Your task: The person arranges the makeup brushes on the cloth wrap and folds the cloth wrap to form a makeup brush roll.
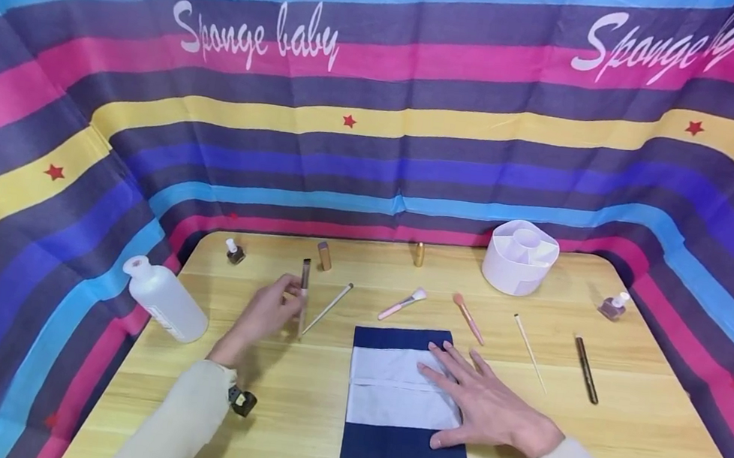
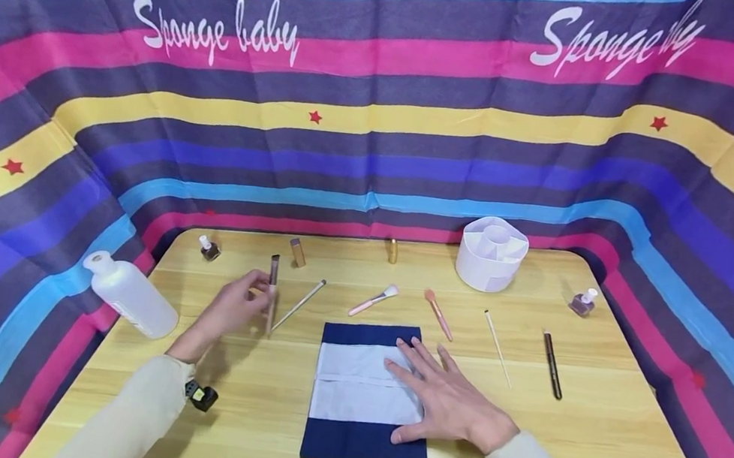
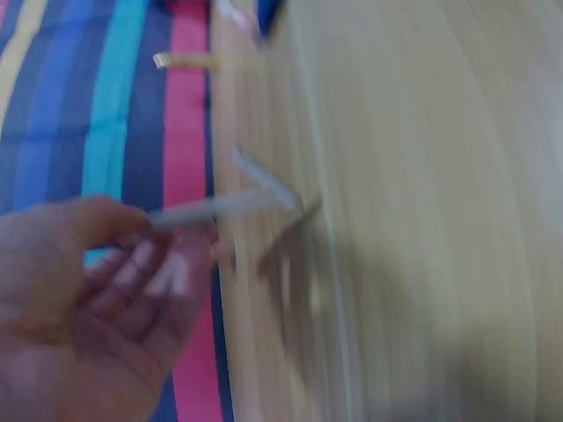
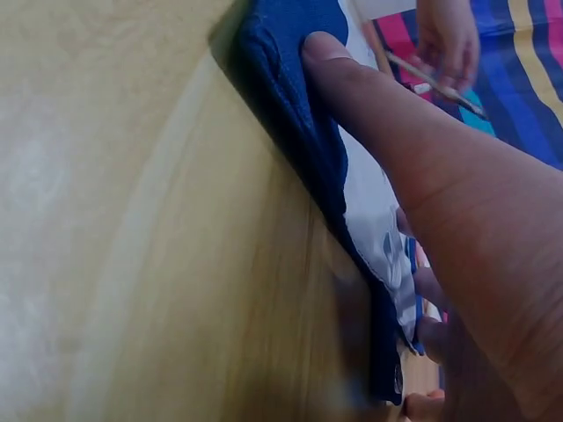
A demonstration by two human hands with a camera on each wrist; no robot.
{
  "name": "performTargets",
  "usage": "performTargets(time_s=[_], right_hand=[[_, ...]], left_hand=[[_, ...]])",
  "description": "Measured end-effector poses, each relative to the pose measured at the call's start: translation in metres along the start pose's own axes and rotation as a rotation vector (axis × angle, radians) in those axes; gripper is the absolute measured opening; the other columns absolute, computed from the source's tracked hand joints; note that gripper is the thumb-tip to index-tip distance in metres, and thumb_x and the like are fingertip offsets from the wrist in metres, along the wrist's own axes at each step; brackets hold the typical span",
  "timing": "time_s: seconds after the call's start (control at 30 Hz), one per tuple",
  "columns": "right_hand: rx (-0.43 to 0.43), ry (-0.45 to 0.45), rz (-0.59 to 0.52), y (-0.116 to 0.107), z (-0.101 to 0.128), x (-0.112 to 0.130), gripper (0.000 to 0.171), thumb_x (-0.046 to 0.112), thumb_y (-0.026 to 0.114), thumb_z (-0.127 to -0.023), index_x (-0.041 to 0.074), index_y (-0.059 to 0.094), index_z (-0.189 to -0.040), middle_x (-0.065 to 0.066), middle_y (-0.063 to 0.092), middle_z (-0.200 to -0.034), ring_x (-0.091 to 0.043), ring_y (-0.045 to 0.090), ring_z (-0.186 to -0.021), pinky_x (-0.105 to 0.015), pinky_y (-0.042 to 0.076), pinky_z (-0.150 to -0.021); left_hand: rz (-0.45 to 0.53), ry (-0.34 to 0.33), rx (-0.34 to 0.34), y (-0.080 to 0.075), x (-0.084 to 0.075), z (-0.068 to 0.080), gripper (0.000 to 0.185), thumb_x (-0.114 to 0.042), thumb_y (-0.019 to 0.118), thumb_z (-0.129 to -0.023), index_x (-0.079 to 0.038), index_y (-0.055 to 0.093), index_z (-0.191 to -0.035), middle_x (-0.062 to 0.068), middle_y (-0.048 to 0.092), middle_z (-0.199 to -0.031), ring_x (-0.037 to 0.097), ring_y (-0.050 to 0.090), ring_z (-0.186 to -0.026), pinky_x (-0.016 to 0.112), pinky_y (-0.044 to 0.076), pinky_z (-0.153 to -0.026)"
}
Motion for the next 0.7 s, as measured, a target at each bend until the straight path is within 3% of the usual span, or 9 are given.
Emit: performTargets(time_s=[0.13,0.27,0.47,0.6,0.7], right_hand=[[0.016,0.006,-0.001,0.0,-0.001,0.0,0.109,0.087,0.068,-0.085,0.02,0.044,-0.168,-0.018,0.027,-0.18,-0.048,0.028,-0.164,-0.079,0.028,-0.124],[0.025,0.016,0.001,0.0,-0.001,-0.001,0.109,0.087,0.067,-0.085,0.021,0.044,-0.169,-0.018,0.027,-0.18,-0.048,0.028,-0.164,-0.079,0.028,-0.124],[0.019,0.011,0.02,0.0,0.0,-0.002,0.109,0.088,0.066,-0.085,0.021,0.045,-0.168,-0.018,0.029,-0.179,-0.048,0.03,-0.163,-0.079,0.029,-0.123],[0.027,0.02,0.003,0.0,-0.001,-0.002,0.109,0.088,0.067,-0.085,0.021,0.044,-0.168,-0.018,0.029,-0.179,-0.049,0.029,-0.163,-0.079,0.029,-0.123],[0.038,0.032,-0.009,0.001,-0.002,-0.003,0.109,0.087,0.067,-0.084,0.022,0.043,-0.169,-0.016,0.027,-0.18,-0.047,0.028,-0.164,-0.078,0.028,-0.125]], left_hand=[[0.35,0.004,0.146,0.036,-0.022,-0.01,0.075,-0.005,0.064,-0.108,-0.016,0.025,-0.171,0.033,0.065,-0.132,0.027,0.079,-0.09,0.053,0.067,-0.09],[0.495,0.007,0.249,0.068,-0.032,-0.019,0.098,0.006,0.066,-0.103,-0.027,0.008,-0.176,0.028,0.065,-0.121,0.024,0.078,-0.084,0.05,0.068,-0.086],[0.462,-0.002,0.356,0.094,-0.032,-0.016,0.092,0.005,0.068,-0.103,-0.019,0.013,-0.173,0.022,0.07,-0.112,0.023,0.077,-0.08,0.042,0.069,-0.078],[0.377,0.044,0.466,0.103,-0.032,-0.002,0.089,-0.001,0.071,-0.102,-0.011,0.014,-0.171,0.02,0.074,-0.106,0.021,0.075,-0.08,0.035,0.066,-0.077],[0.289,0.078,0.531,0.107,-0.033,0.011,0.084,-0.008,0.075,-0.102,-0.009,0.024,-0.168,0.014,0.075,-0.104,0.02,0.071,-0.082,0.03,0.061,-0.075]])
Point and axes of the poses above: each hand's wrist, its own z-axis away from the middle knuckle, its own y-axis out of the palm, x = y × z, the point moved 6 cm from there along -z, towards the middle knuckle
